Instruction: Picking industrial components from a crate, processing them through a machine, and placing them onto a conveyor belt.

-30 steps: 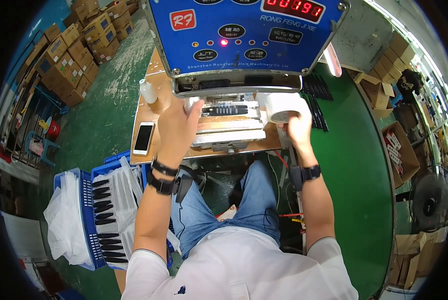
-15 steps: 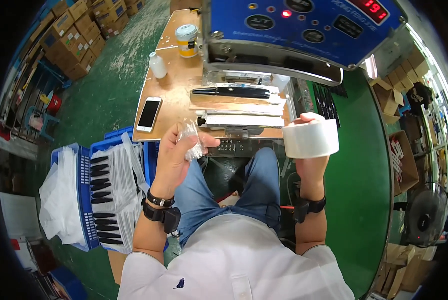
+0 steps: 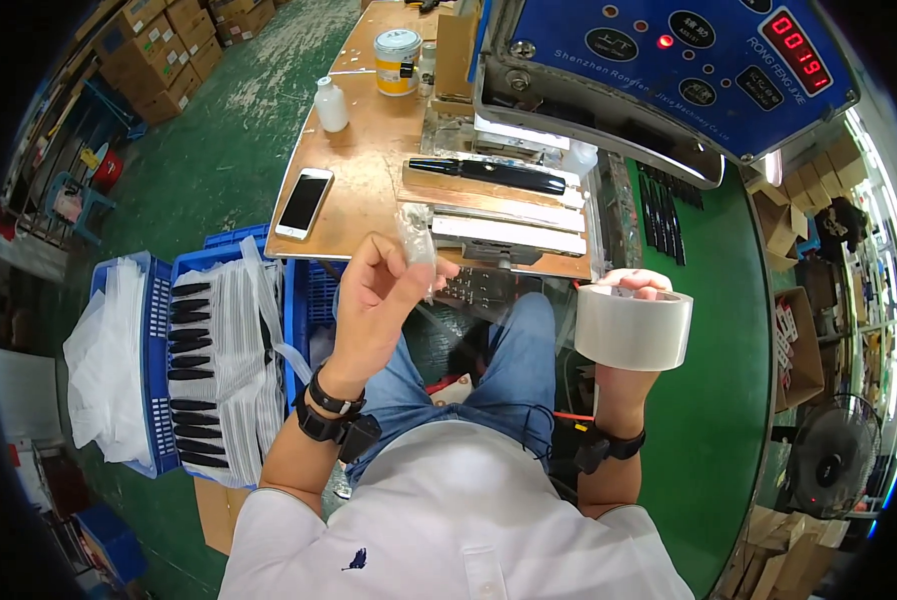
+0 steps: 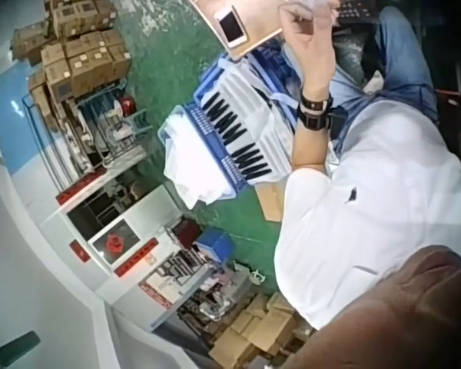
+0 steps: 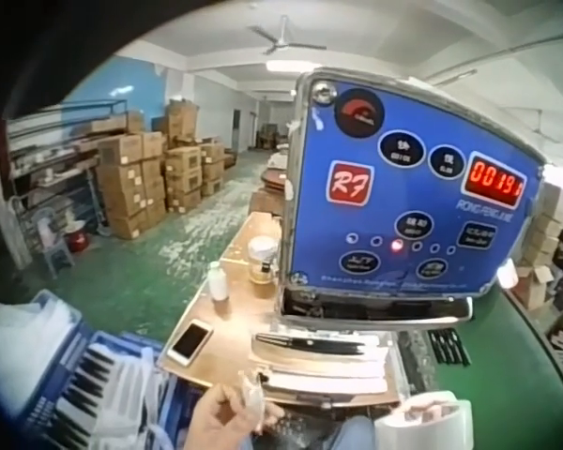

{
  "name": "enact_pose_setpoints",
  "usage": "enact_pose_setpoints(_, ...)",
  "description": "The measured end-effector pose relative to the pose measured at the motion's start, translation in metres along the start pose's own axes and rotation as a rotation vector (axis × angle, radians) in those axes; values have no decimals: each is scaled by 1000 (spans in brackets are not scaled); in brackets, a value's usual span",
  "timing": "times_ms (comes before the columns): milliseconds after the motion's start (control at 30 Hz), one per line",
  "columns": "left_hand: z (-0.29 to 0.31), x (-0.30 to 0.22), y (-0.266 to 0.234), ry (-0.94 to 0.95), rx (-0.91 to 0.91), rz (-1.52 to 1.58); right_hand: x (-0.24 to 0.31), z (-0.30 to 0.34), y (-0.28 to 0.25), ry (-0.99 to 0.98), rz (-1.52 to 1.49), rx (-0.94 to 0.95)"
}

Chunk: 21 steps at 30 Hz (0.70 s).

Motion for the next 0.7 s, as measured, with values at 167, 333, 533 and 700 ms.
enact_pose_setpoints(167, 2, -10, 7, 144, -44, -40, 8, 1, 2, -62, 89, -22)
enact_pose_setpoints(333, 2, -5, -8, 37, -67, -78, 15, 2, -2, -101, 102, -12)
enact_pose_setpoints(533, 4, -8, 13, -82, 121, -131, 24, 3, 0, -143, 154, 51)
enact_pose_setpoints(700, 7, -10, 23, -130, 82, -118, 31, 4, 6, -227, 265, 53)
Point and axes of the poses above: each hand's wrist, its own z-axis away from the middle knuckle, its own y-axis out of the palm, x = y × z, the point moved 4 cm from there along -z, towards the middle knuckle, and after that the axes turned 1 degree about -x, right-handed, at the moved point
